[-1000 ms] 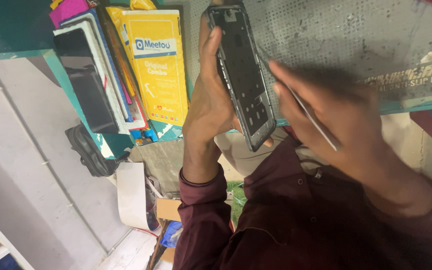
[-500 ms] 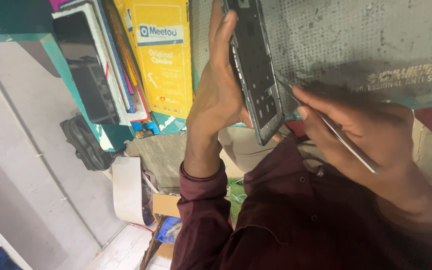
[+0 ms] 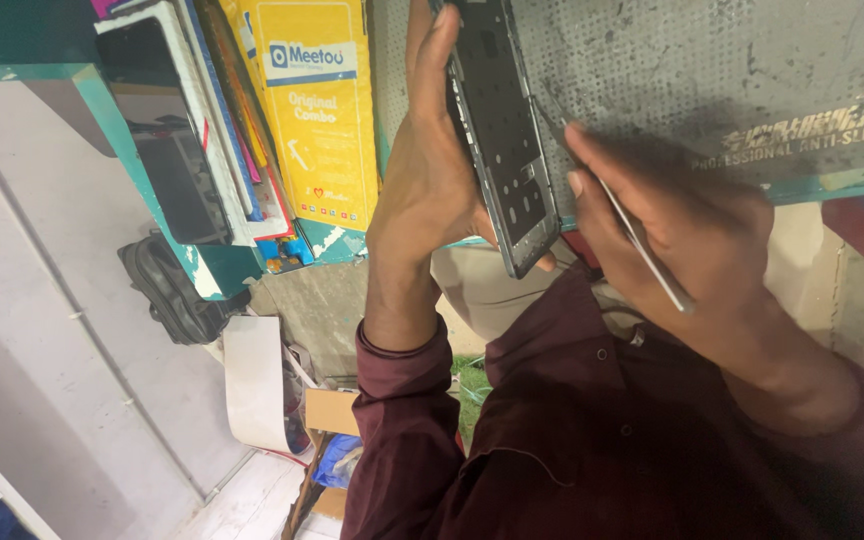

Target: The person cleans the inside of a disassembled smartphone frame using a metal tool to scrape residue and a bottle of cleaning fluid to apply solvent. The person repeatedly scrapes and applies fluid to different areas of the frame.

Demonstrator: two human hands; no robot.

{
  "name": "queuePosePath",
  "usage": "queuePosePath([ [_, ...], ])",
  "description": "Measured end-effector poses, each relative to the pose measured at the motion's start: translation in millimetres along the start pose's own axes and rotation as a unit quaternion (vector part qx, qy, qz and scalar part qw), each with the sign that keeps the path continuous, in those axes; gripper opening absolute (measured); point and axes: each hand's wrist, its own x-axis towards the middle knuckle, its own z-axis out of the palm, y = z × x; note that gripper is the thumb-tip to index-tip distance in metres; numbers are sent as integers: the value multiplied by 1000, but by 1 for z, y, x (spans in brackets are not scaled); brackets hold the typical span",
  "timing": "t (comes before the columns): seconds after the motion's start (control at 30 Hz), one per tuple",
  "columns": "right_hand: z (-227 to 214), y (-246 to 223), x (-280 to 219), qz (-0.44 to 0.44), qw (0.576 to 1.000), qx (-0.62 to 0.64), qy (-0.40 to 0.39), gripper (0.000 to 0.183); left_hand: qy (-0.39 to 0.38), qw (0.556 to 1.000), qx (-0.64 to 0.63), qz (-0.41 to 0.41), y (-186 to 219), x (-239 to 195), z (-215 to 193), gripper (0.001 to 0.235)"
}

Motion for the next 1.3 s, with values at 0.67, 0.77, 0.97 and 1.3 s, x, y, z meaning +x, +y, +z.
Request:
queuePosePath([
  [0.67, 1, 0, -13, 19, 998, -49, 21, 30, -20, 998, -60, -28, 13, 10, -7, 164],
  [0.77, 3, 0, -14, -1, 999, -41, 22, 27, -4, 999, -48, 6, 10, 10, -5, 154],
  [0.97, 3, 1, -9, -24, 999, -35, 13, 30, 9, 1000, -3, -4, -4, 1, 3, 104],
  [1.3, 1, -9, 0, -25, 998, -49, 9, 28, 6, 1000, -6, -14, 6, 5, -1, 109],
])
